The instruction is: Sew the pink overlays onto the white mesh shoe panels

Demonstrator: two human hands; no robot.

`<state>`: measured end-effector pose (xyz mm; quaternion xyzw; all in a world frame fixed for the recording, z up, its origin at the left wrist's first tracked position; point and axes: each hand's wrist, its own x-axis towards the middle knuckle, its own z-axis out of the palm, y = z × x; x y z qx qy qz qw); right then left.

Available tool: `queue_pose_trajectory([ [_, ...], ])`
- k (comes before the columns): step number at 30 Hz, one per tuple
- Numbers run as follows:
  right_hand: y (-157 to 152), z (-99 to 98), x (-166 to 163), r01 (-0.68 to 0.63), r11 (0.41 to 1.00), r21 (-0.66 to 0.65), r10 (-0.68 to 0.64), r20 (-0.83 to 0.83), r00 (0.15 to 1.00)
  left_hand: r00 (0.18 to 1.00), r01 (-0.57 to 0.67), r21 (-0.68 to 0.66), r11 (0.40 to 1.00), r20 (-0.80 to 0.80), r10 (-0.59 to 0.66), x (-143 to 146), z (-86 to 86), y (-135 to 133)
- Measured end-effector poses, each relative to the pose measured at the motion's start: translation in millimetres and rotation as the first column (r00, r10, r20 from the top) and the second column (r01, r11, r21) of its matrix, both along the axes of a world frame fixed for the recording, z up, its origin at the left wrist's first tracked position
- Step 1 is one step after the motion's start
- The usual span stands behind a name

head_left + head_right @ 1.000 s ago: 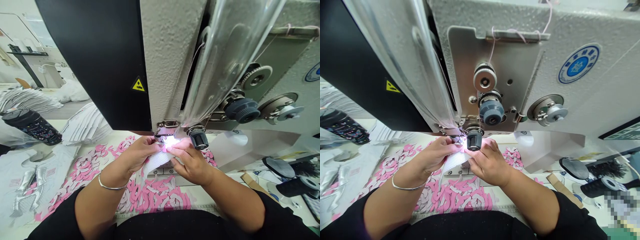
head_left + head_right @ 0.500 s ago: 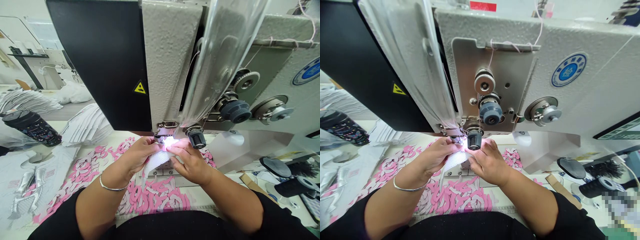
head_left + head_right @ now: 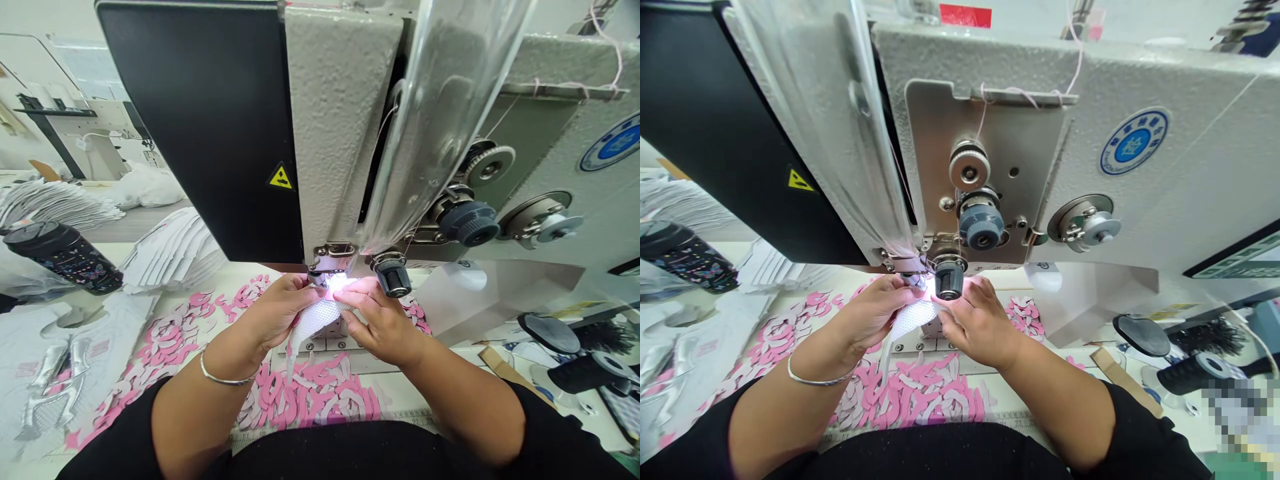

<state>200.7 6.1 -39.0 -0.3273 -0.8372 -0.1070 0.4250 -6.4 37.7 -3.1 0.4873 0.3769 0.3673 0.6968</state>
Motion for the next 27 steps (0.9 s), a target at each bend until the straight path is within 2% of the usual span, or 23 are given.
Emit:
queue_pose_trajectory([
  [6, 0.0, 2.6, 2.0, 0.007, 0.999, -0.052, -0.005, 0.023, 1.0, 1.0, -0.006, 0.01, 1.0, 0.021, 0.006, -1.6, -6.0, 0.9],
  [11, 0.1, 2.1, 2.2, 0.001, 0.999, -0.039, 0.0, 0.016, 1.0, 1.0, 0.007, 0.028, 1.0, 0.02, -0.007, -3.2, -10.0, 1.4],
  [18, 0.8, 2.7, 2.0, 0.002, 0.997, -0.074, -0.002, 0.007, 1.0, 1.0, 0.009, 0.057, 0.998, 0.014, -0.009, -1.2, -3.6, 0.5],
  [27, 0.8, 4.5, 1.2, 0.01, 0.998, -0.063, -0.009, 0.003, 1.0, 0.993, -0.036, 0.135, 0.99, -0.107, 0.05, -2.5, -9.0, 2.8],
])
